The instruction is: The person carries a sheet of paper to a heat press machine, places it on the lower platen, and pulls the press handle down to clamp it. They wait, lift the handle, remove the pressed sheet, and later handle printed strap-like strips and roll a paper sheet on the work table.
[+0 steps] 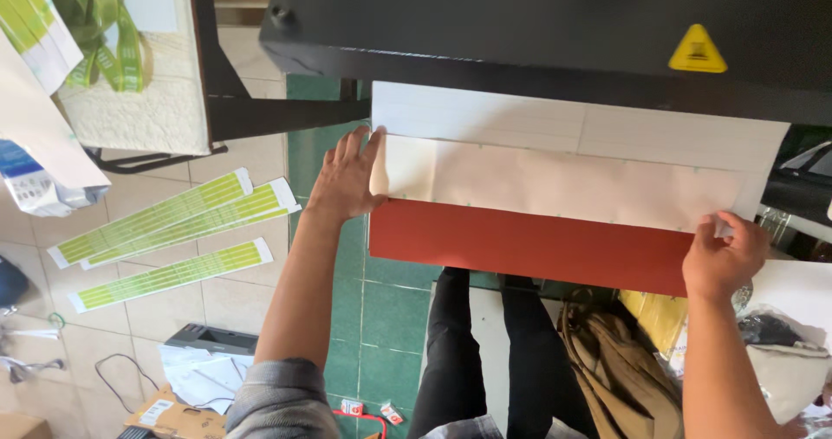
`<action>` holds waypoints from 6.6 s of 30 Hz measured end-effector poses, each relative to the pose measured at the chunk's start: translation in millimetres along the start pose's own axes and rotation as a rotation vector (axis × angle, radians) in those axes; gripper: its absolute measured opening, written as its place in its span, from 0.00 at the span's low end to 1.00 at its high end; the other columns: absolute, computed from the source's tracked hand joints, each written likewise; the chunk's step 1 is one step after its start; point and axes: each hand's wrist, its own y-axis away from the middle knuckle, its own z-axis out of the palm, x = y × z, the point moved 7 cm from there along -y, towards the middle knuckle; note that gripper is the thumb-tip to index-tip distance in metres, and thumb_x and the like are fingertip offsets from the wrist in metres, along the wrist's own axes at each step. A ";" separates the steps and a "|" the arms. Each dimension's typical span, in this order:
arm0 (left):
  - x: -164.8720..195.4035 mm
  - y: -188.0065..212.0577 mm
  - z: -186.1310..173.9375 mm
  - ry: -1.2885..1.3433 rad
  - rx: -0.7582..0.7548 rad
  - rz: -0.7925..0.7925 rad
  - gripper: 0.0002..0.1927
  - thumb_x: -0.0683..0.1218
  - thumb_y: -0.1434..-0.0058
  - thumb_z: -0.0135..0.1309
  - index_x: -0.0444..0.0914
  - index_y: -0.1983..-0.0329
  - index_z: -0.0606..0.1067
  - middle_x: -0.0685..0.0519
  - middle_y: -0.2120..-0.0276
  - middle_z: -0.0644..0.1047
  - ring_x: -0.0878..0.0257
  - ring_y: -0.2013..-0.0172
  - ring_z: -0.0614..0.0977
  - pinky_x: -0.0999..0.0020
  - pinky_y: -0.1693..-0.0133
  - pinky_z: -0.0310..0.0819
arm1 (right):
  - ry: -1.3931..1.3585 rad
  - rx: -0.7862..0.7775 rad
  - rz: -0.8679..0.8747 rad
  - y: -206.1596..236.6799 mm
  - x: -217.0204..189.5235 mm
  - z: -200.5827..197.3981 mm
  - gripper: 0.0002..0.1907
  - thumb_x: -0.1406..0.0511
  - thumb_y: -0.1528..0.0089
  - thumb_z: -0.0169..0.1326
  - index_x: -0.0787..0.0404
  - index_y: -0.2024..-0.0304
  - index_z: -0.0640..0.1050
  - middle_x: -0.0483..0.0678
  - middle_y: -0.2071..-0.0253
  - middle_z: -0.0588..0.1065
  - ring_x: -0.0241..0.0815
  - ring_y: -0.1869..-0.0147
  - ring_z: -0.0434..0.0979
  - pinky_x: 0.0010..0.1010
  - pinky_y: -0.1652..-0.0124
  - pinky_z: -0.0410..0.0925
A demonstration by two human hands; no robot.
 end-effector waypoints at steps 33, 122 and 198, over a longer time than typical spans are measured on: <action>13.2 -5.1 7.5 0.024 -0.030 -0.060 0.61 0.53 0.58 0.74 0.45 0.24 0.51 0.45 0.29 0.55 0.45 0.31 0.61 0.49 0.34 0.58 | 0.051 0.025 -0.051 6.0 -7.8 -12.8 0.08 0.71 0.29 0.68 0.56 0.48 0.85 0.50 0.52 0.73 0.47 0.50 0.74 0.34 0.54 0.71; 454.1 -69.4 155.1 0.215 0.282 0.475 0.11 0.48 0.38 0.50 0.49 0.54 0.77 0.57 0.42 0.78 0.67 0.39 0.77 0.51 0.35 0.63 | -0.343 -0.509 0.073 -95.5 -60.0 -24.8 0.12 0.70 0.29 0.51 0.61 0.46 0.80 0.51 0.44 0.80 0.48 0.47 0.82 0.33 0.51 0.73; 210.6 128.1 322.5 1.863 -0.045 -0.696 0.10 0.44 0.28 0.47 0.39 0.47 0.75 0.56 0.57 0.79 0.67 0.59 0.81 0.70 0.57 0.75 | -0.542 -0.786 1.284 208.6 -191.1 29.5 0.15 0.57 0.31 0.56 0.64 0.62 0.77 0.53 0.68 0.76 0.48 0.66 0.79 0.39 0.69 0.67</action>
